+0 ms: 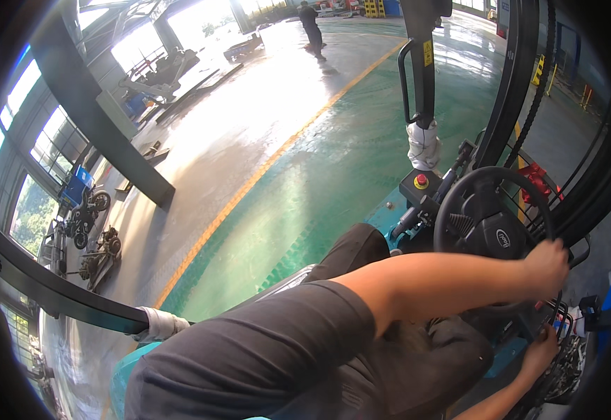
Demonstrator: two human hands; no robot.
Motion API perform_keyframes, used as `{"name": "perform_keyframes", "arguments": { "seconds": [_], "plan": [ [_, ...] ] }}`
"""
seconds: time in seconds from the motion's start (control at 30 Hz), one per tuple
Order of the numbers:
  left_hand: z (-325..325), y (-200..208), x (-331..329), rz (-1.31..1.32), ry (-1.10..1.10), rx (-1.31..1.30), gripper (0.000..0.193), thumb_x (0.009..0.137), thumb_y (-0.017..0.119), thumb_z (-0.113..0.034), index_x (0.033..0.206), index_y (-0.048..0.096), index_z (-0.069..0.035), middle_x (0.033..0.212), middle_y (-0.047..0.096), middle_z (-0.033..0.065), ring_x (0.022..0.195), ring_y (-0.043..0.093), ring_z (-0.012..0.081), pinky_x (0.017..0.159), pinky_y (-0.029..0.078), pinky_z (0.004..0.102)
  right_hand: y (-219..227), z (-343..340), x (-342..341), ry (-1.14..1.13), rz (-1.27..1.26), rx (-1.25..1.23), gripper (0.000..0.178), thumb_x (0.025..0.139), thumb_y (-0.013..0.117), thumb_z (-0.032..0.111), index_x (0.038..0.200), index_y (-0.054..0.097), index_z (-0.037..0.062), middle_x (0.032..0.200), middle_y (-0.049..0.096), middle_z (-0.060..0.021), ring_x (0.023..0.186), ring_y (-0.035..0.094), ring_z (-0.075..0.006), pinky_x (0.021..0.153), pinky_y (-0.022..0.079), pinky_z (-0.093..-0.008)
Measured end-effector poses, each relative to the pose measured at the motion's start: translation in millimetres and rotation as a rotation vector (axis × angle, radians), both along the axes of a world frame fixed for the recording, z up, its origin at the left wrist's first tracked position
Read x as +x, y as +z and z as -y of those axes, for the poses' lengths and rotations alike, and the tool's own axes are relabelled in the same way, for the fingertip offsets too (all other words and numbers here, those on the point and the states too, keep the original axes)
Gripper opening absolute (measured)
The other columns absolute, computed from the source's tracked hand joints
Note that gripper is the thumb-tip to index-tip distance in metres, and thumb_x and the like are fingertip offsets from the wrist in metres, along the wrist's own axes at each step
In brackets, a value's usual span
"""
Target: The person operates a forklift inside a warehouse, steering and using the controls to maneuver the vehicle. The forklift carries a blue bin and moves past piles of scrap metal and other equipment.
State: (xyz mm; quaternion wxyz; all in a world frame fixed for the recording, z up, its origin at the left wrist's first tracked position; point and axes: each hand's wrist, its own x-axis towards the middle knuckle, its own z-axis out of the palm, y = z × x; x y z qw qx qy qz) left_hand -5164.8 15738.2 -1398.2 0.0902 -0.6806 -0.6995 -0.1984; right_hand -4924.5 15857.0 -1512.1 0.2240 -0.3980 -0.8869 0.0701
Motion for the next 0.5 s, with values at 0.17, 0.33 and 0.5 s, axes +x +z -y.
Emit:
{"name": "perform_keyframes", "arguments": {
  "seconds": [0.17, 0.33, 0.5],
  "plan": [
    [-47.1, 78.1, -56.6, 0.090, 0.436, 0.199, 0.028, 0.087, 0.069, -0.027, 0.099, 0.084, -0.007, 0.109, 0.073, 0.0129, 0.108, 0.064, 0.0298, 0.087, 0.055, 0.0367, 61.1, 4.4, 23.1, -0.072, 0.042, -0.055, 0.029, 0.106, 0.055, 0.011, 0.129, 0.070, 0.0033, 0.128, 0.072, -0.0230, 0.118, 0.068, -0.0413, 0.101, 0.052, -0.0471],
    [-25.0, 134.4, 6.6, 0.019, 0.451, 0.227, 0.028, 0.088, 0.067, -0.027, 0.098, 0.084, -0.007, 0.108, 0.072, 0.0121, 0.108, 0.063, 0.0300, 0.085, 0.053, 0.0368, 133.4, 21.6, 53.7, -0.014, 0.044, -0.011, 0.030, 0.107, 0.054, 0.014, 0.130, 0.071, 0.0047, 0.123, 0.074, -0.0238, 0.114, 0.069, -0.0443, 0.095, 0.053, -0.0490],
    [88.7, 127.6, 153.8, -0.006, 0.167, 0.249, 0.024, 0.080, 0.070, -0.028, 0.088, 0.083, -0.009, 0.103, 0.072, 0.0107, 0.104, 0.062, 0.0280, 0.084, 0.051, 0.0367, 137.6, 112.1, 142.0, -0.068, -0.037, 0.145, 0.029, 0.107, 0.055, 0.015, 0.128, 0.072, 0.0048, 0.117, 0.076, -0.0224, 0.108, 0.071, -0.0443, 0.091, 0.055, -0.0490]
  ]
}}
